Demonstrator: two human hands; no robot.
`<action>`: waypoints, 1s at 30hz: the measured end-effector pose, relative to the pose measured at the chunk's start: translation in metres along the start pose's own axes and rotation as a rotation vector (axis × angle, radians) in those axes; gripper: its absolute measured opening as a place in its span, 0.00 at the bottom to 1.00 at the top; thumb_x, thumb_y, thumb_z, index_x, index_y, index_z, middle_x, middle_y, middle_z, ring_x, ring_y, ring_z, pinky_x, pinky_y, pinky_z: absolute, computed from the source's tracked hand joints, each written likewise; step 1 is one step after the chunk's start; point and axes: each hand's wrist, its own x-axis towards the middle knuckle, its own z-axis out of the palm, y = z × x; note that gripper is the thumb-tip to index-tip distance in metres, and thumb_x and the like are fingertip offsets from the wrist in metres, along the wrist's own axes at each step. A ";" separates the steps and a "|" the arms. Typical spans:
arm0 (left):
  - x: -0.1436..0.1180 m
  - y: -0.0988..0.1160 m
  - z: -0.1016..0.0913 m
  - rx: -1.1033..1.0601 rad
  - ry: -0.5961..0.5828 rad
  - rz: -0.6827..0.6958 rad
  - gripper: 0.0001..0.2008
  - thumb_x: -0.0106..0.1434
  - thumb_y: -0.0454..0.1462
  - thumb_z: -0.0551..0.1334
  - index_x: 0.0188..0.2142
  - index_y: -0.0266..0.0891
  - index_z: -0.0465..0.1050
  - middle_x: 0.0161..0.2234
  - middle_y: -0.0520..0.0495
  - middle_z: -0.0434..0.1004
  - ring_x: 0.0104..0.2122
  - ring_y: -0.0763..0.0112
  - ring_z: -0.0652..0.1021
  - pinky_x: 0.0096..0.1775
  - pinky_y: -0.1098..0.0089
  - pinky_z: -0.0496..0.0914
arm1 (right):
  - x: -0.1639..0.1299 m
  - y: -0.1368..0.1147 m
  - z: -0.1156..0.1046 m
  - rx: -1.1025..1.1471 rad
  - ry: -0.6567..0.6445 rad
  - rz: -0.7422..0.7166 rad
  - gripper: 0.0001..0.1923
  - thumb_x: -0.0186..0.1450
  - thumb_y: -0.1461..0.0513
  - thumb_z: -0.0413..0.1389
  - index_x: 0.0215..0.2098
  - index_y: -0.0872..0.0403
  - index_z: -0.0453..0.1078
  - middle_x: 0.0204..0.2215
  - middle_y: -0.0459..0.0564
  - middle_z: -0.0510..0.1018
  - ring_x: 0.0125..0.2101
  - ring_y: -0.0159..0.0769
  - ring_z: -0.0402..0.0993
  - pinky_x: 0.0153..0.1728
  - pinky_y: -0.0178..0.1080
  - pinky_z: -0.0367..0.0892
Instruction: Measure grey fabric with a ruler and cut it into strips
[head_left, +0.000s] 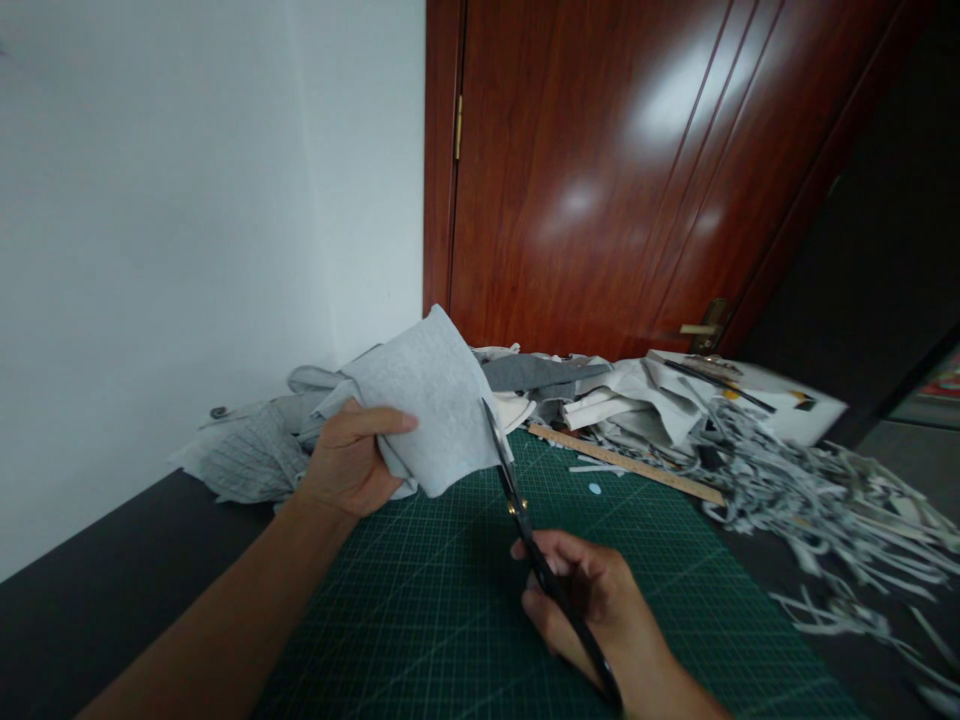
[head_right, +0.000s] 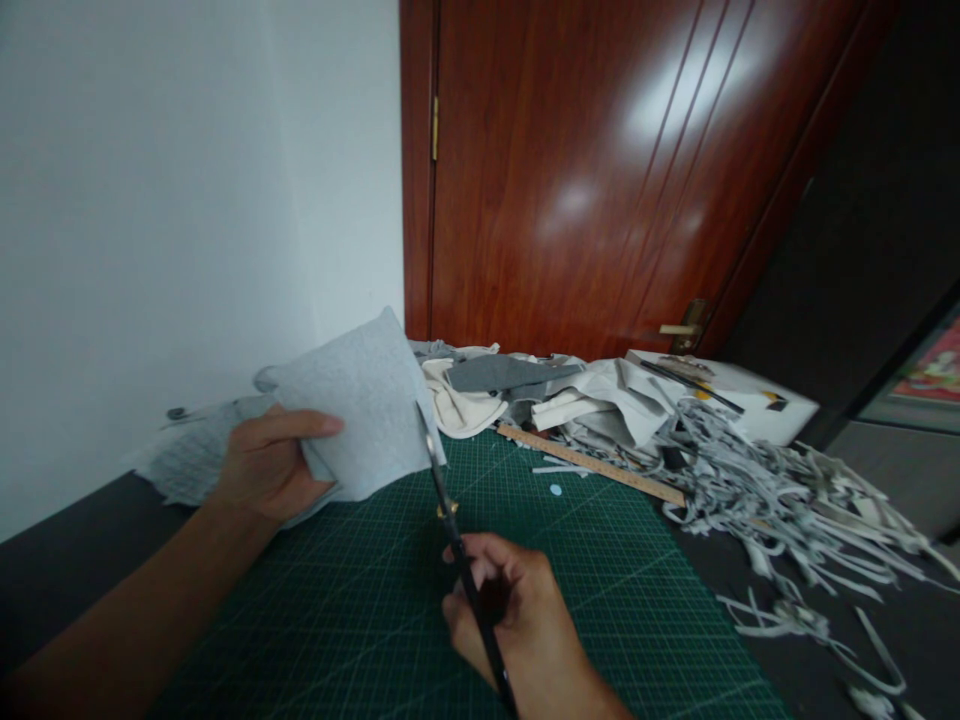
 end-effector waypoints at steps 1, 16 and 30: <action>0.000 -0.002 0.001 0.012 0.021 0.005 0.35 0.46 0.26 0.71 0.56 0.40 0.78 0.45 0.41 0.88 0.51 0.41 0.84 0.53 0.49 0.80 | 0.000 0.001 0.000 -0.003 -0.002 -0.001 0.16 0.53 0.59 0.65 0.39 0.56 0.77 0.20 0.39 0.68 0.20 0.28 0.59 0.23 0.33 0.56; 0.001 -0.018 0.010 0.115 0.094 0.065 0.36 0.46 0.27 0.79 0.55 0.39 0.78 0.44 0.42 0.88 0.48 0.46 0.85 0.49 0.53 0.80 | -0.003 0.006 -0.004 0.005 0.015 -0.031 0.18 0.54 0.57 0.69 0.42 0.56 0.79 0.21 0.39 0.69 0.20 0.28 0.61 0.22 0.32 0.57; -0.001 -0.029 0.015 0.182 0.115 0.073 0.37 0.43 0.29 0.81 0.54 0.36 0.78 0.41 0.42 0.87 0.47 0.48 0.85 0.43 0.61 0.82 | -0.004 0.006 -0.003 0.017 -0.024 -0.008 0.23 0.54 0.53 0.70 0.44 0.54 0.78 0.23 0.41 0.66 0.24 0.32 0.59 0.24 0.34 0.56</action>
